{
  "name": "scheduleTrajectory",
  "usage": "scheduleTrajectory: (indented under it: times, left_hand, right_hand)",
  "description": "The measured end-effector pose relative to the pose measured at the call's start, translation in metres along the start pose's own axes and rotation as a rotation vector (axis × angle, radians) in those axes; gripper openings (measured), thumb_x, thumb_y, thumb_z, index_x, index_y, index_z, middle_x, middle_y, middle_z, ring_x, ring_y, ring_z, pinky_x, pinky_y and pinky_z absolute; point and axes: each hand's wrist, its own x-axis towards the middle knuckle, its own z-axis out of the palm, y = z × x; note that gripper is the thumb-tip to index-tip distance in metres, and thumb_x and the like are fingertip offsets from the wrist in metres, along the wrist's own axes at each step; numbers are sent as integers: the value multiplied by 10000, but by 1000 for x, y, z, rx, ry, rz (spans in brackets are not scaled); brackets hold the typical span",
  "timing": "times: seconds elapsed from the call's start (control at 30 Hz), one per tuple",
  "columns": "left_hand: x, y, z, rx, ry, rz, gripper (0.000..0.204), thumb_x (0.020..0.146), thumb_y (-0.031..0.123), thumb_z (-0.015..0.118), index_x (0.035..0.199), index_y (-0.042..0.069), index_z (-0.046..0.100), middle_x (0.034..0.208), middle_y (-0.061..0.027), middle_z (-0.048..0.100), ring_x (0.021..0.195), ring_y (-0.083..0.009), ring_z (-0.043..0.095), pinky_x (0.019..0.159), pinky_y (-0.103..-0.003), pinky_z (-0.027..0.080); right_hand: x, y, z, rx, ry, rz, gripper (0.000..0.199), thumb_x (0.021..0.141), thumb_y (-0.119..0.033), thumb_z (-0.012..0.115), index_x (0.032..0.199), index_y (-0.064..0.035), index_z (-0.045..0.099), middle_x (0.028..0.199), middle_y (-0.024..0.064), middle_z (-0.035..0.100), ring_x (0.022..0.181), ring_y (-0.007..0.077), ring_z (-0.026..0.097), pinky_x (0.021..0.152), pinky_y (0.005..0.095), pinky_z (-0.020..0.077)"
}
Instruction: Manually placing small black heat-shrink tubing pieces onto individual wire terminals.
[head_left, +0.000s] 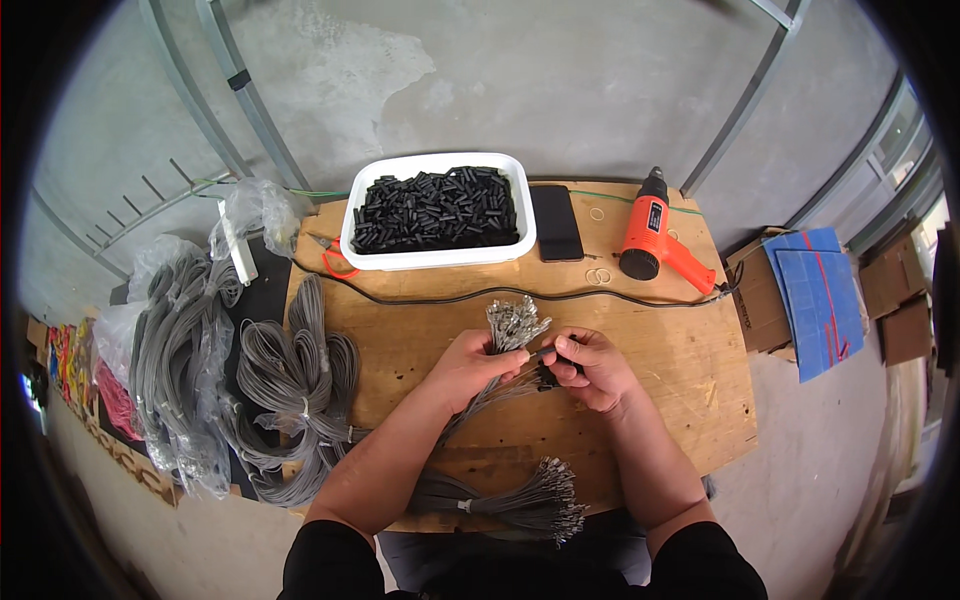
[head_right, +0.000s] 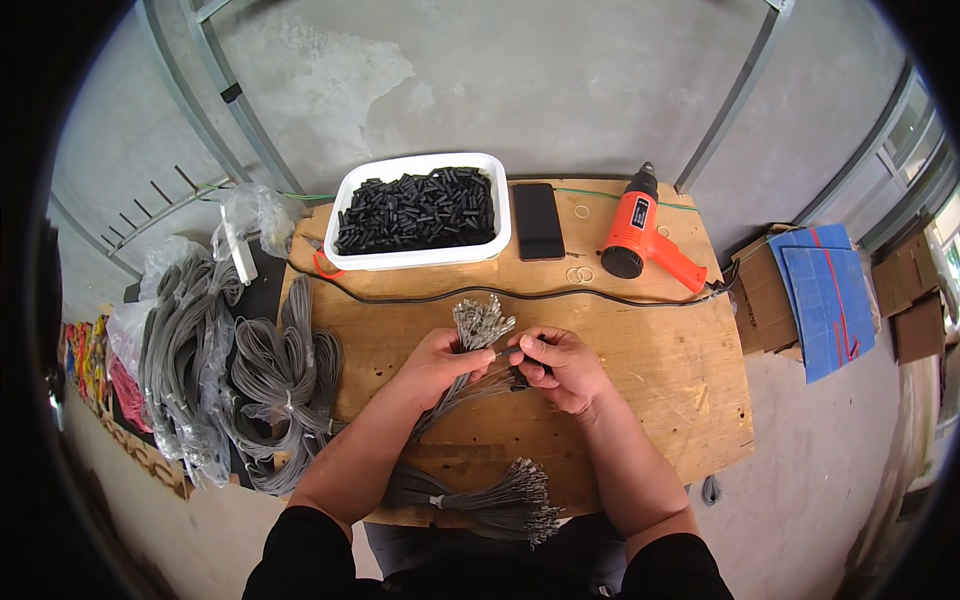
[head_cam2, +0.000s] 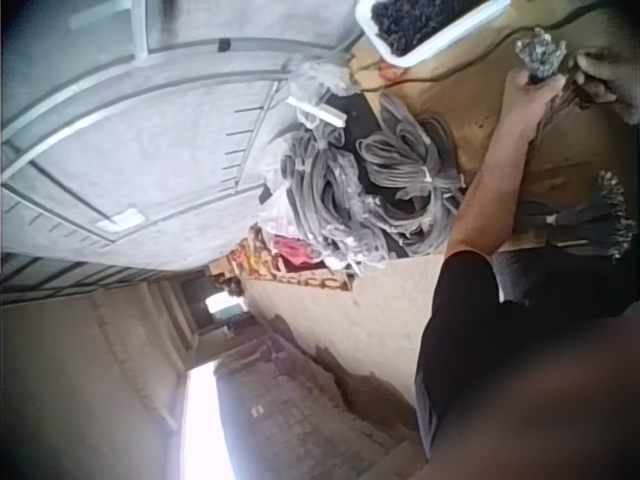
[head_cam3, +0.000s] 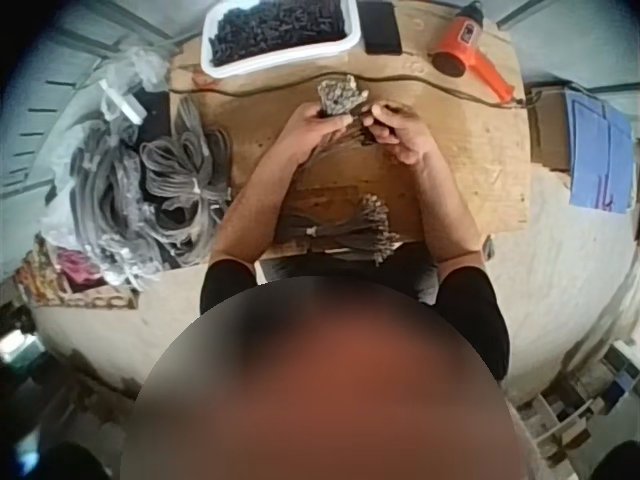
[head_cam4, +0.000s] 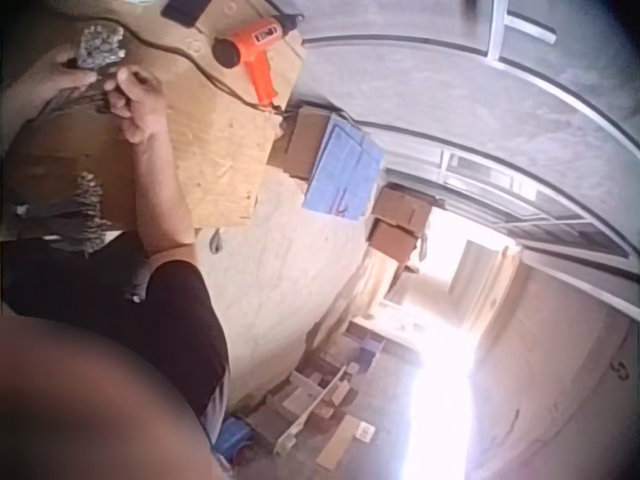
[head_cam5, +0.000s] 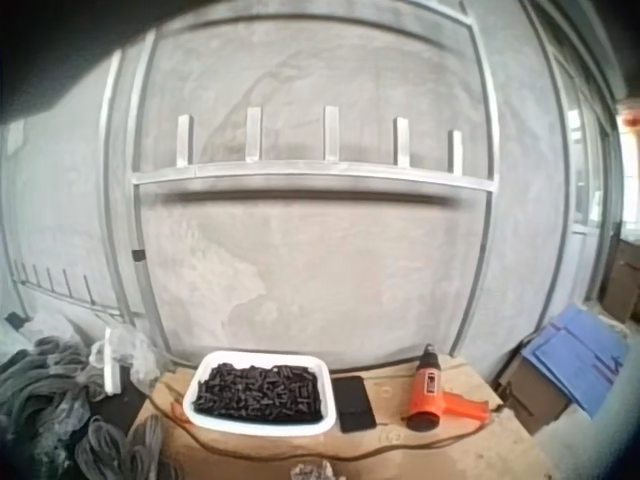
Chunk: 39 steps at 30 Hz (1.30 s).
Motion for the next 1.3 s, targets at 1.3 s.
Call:
scheduleTrajectory:
  times: [1.3]
  left_hand:
    - [3, -1, 9, 104, 97, 43, 121, 909, 97, 713, 942, -12, 670, 790, -42, 659, 697, -114, 607, 655, -253, 495]
  right_hand:
    - [-4, -6, -1, -182, 128, -166, 120, 904, -113, 732, 938, -10, 681, 787, 44, 672, 557, 37, 480, 452, 179, 332]
